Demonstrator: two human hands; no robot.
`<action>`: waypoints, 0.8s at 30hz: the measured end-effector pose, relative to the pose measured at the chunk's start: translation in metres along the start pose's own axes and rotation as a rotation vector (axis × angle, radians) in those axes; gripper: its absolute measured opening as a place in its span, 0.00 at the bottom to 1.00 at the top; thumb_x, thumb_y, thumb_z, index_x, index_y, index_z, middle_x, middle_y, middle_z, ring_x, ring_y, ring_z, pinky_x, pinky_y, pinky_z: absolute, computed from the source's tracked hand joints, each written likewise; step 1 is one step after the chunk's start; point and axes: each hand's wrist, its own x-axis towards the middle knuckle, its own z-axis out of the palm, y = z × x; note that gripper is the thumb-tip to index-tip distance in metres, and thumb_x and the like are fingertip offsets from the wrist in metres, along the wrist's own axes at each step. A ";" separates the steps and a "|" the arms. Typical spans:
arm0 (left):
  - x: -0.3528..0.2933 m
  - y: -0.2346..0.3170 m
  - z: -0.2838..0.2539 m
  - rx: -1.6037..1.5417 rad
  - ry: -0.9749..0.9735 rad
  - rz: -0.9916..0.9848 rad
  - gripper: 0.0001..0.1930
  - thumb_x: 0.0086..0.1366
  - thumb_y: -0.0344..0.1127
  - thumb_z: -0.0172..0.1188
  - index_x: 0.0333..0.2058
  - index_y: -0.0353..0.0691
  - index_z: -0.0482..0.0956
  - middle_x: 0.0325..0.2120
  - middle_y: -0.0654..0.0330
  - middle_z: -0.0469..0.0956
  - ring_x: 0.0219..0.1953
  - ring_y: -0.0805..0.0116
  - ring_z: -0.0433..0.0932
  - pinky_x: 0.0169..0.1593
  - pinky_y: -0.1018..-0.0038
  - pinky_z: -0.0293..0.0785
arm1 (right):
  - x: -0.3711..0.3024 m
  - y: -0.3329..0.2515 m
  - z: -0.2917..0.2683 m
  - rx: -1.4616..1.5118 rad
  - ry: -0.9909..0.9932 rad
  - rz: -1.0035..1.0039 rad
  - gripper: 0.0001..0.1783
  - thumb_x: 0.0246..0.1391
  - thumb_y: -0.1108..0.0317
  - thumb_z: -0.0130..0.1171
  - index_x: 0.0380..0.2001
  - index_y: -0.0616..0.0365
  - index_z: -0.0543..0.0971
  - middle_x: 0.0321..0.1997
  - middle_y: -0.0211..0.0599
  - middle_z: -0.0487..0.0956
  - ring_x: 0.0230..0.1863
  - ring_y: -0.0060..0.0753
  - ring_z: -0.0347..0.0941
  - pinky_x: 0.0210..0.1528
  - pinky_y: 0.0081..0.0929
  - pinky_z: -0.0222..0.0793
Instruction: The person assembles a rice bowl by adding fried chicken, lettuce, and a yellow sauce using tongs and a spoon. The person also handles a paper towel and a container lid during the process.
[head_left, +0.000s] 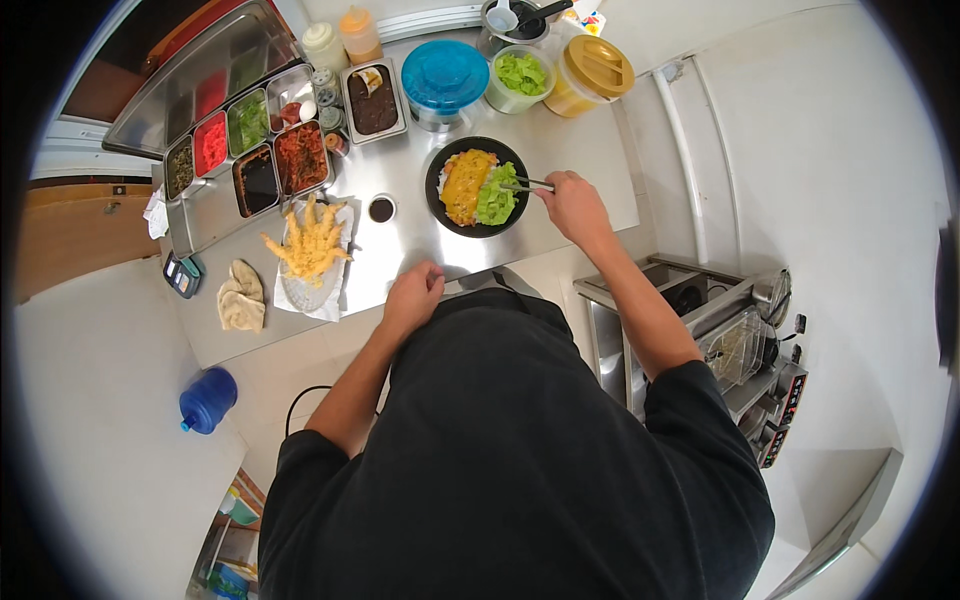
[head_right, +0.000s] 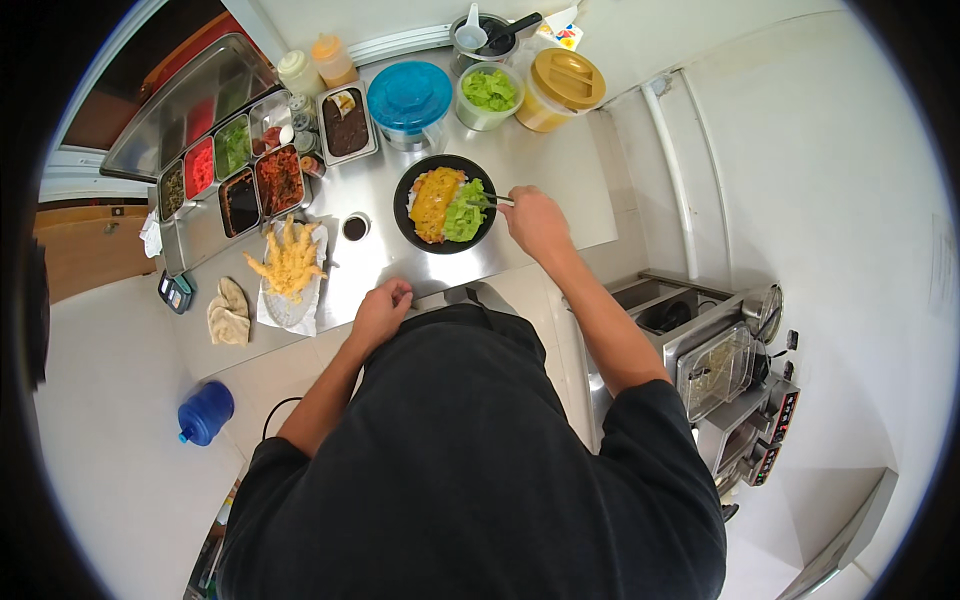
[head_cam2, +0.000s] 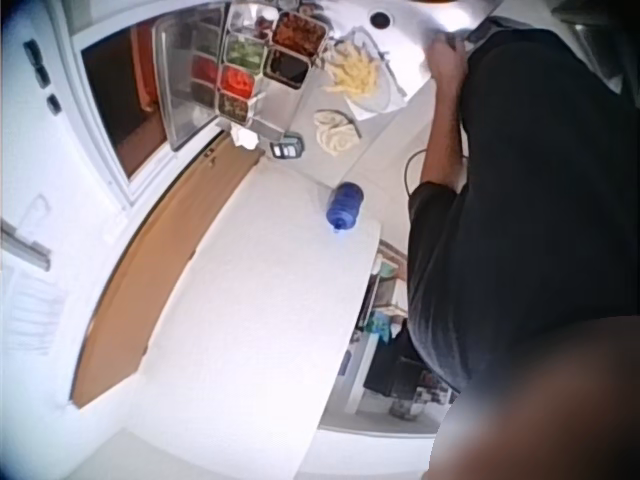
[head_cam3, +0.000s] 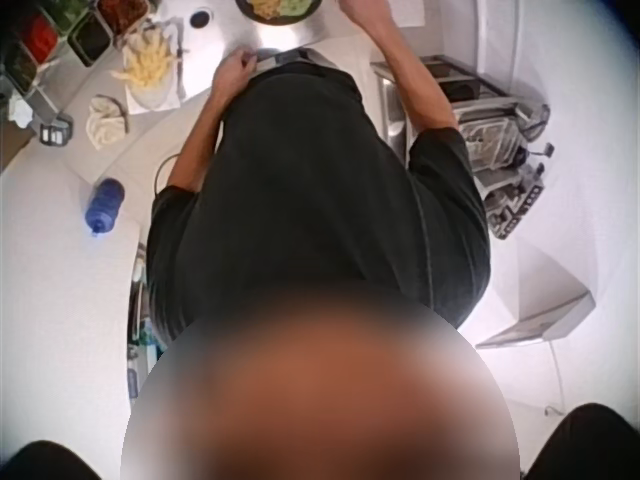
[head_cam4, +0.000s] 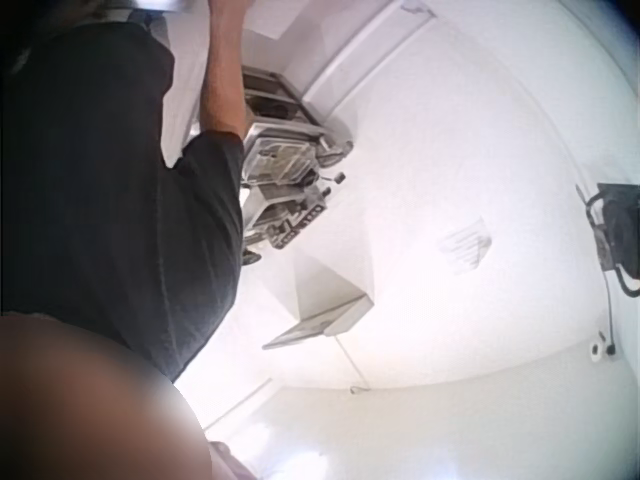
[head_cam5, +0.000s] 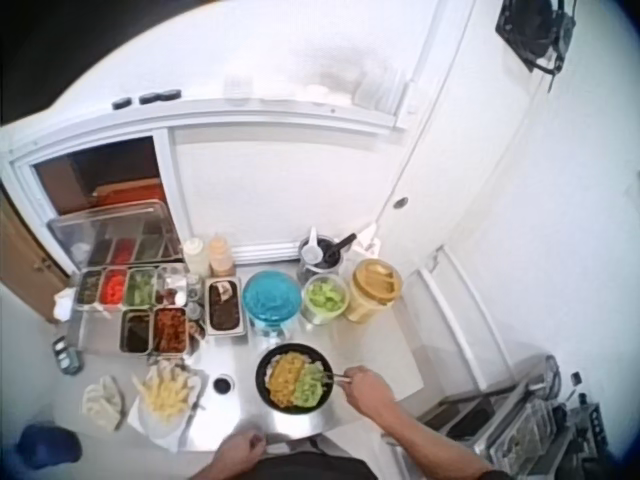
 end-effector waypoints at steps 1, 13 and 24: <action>0.004 -0.004 0.000 -0.008 0.003 0.015 0.12 0.64 0.37 0.59 0.42 0.36 0.80 0.28 0.51 0.82 0.32 0.54 0.81 0.40 0.62 0.76 | 0.001 0.001 -0.004 0.000 0.047 0.002 0.14 0.57 0.62 0.63 0.37 0.65 0.80 0.37 0.54 0.80 0.39 0.58 0.78 0.43 0.47 0.74; 0.017 -0.002 -0.007 -0.078 0.033 -0.018 0.13 0.65 0.37 0.59 0.42 0.36 0.80 0.28 0.51 0.83 0.32 0.54 0.82 0.40 0.63 0.77 | 0.018 0.008 -0.035 0.104 0.276 0.048 0.14 0.58 0.65 0.62 0.41 0.64 0.79 0.38 0.55 0.80 0.41 0.58 0.77 0.42 0.47 0.74; 0.018 -0.006 -0.007 -0.100 0.095 -0.070 0.13 0.65 0.38 0.60 0.43 0.34 0.79 0.29 0.52 0.82 0.32 0.59 0.81 0.40 0.66 0.77 | 0.104 0.007 -0.063 -0.080 0.262 -0.069 0.15 0.59 0.62 0.59 0.35 0.66 0.81 0.33 0.55 0.82 0.38 0.59 0.79 0.43 0.49 0.74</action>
